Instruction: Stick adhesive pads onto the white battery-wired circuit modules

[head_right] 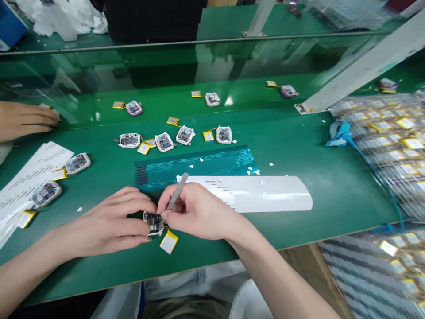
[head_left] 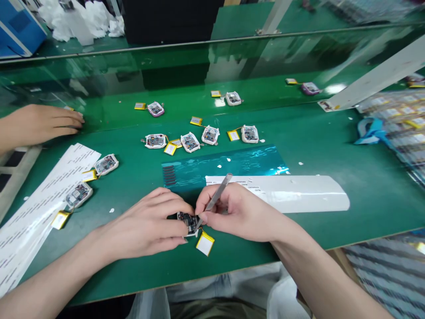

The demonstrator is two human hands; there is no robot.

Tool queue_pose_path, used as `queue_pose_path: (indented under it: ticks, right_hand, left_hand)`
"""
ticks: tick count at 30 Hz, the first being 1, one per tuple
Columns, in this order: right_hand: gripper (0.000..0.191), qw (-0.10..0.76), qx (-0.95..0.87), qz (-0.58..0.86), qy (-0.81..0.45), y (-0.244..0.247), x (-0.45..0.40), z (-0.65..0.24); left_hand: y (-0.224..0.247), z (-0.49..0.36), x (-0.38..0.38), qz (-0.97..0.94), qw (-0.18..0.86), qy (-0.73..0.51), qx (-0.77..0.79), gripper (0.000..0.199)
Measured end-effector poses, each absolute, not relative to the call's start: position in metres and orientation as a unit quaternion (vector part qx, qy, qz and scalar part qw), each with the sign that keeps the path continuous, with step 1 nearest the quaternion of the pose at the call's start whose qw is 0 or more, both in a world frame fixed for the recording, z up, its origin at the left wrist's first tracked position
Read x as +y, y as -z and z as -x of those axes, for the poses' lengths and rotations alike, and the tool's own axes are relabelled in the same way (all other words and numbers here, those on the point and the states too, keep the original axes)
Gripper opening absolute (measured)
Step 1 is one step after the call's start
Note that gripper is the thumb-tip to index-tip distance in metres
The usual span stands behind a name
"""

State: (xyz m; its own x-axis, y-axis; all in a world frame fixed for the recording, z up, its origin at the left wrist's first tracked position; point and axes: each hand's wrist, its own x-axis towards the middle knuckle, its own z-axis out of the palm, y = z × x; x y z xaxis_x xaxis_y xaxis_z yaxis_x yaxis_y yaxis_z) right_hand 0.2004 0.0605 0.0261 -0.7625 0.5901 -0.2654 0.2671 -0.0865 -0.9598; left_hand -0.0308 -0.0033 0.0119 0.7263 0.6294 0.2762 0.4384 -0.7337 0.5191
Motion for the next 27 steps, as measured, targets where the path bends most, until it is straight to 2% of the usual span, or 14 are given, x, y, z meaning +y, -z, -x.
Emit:
queue_pose_path:
  ticks: [5,14,23,25,27]
  right_hand:
    - [0.005,0.119,-0.666,0.322,-0.662,-0.025,0.061,-0.201]
    - [0.005,0.154,-0.661,0.336,-0.653,-0.032,0.064,-0.208]
    - [0.01,0.277,-0.644,0.346,-0.624,-0.029,0.069,-0.212]
    - [0.011,0.332,-0.661,0.362,-0.567,-0.028,0.068,-0.214]
    - [0.01,0.417,-0.681,0.392,-0.456,-0.024,0.064,-0.219]
  left_hand:
    - [-0.013,0.032,-0.004,-0.907,0.212,-0.22,0.291,0.013]
    - [-0.013,0.03,-0.004,-0.904,0.217,-0.22,0.295,0.009]
    - [-0.012,0.034,-0.005,-0.913,0.197,-0.207,0.29,0.011]
    - [-0.011,0.035,-0.005,-0.915,0.191,-0.208,0.29,0.013]
    - [-0.009,0.033,-0.007,-0.907,0.181,-0.214,0.313,0.015]
